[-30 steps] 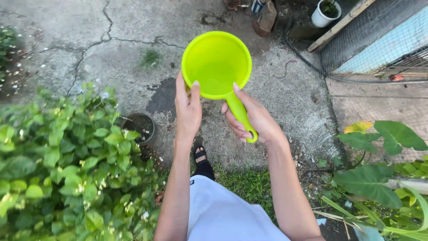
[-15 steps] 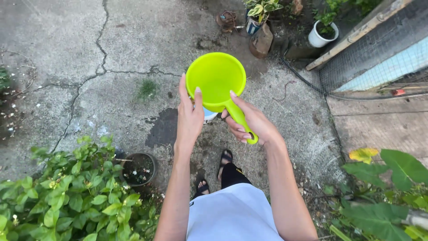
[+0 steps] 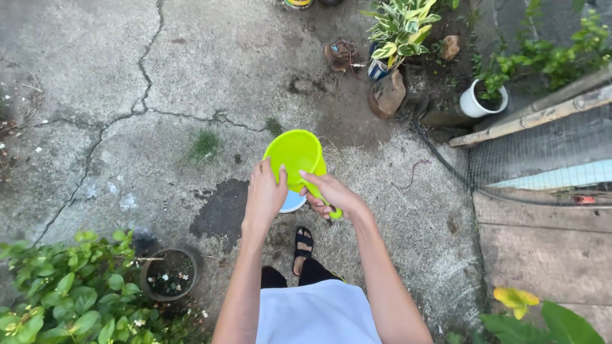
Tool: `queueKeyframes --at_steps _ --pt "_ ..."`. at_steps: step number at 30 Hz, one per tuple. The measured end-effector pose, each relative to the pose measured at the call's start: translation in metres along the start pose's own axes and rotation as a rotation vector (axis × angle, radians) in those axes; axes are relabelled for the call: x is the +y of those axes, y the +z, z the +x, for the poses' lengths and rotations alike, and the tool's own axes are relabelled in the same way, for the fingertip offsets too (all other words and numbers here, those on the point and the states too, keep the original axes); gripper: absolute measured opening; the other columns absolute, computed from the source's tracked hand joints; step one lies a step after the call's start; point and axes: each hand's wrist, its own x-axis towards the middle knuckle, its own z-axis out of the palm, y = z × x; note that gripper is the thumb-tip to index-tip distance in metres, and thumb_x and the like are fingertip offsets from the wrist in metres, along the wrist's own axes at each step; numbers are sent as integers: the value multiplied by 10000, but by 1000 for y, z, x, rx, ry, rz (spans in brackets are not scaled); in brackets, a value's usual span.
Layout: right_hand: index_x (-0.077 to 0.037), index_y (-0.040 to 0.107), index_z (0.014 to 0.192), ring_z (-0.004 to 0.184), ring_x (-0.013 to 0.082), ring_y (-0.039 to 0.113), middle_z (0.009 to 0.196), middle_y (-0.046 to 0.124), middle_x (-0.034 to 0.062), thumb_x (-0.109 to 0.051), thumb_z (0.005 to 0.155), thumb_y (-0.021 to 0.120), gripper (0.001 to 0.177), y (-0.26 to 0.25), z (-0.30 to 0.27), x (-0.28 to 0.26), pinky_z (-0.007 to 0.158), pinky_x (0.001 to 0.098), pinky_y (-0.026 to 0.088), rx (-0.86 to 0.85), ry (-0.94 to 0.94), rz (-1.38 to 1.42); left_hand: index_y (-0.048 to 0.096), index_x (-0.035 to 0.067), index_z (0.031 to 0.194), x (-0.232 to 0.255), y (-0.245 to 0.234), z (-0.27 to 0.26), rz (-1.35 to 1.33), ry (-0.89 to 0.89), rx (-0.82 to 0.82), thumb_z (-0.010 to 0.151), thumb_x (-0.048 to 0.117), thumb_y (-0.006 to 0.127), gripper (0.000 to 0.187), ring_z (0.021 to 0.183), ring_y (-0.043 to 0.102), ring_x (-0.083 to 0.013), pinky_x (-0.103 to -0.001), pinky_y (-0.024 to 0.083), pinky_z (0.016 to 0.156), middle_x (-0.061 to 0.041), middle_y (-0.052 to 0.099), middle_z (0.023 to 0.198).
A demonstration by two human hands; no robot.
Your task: Watering various plants in an outdoor garden area using a bucket and a scoop.
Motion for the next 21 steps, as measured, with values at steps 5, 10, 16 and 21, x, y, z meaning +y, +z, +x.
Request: queueKeyframes --at_steps 5,10,16,21 --pt "2 610 960 380 68 345 524 368 -56 -512 1036 493 532 -34 81 9 365 262 309 -49 76 -127 538 -92 1342 -49 63 38 8 2 -68 1014 287 552 501 1228 550 -498 -531 454 1047 -352 561 1318" --pt "-1 609 942 404 89 371 521 397 -28 -501 1050 441 538 -55 178 58 376 269 336 -57 201 -160 596 -62 1289 -105 107 59 54 -50 -203 969 285 574 472 1161 599 -483 -535 475 1006 -333 628 1231" --pt "-5 600 920 406 100 394 543 432 -33 -495 1068 406 547 -58 234 116 377 281 344 -64 315 -91 601 -44 1304 -138 116 66 0 -115 -317 986 277 564 454 1135 631 -473 -520 507 1002 -321 637 1236" --pt "-10 590 938 424 92 403 575 437 -29 -456 1085 327 539 -52 245 126 392 288 395 -44 397 -133 608 -57 1276 -132 98 81 -159 -41 -327 999 218 557 393 1163 618 -453 -483 483 1029 -297 637 1238"
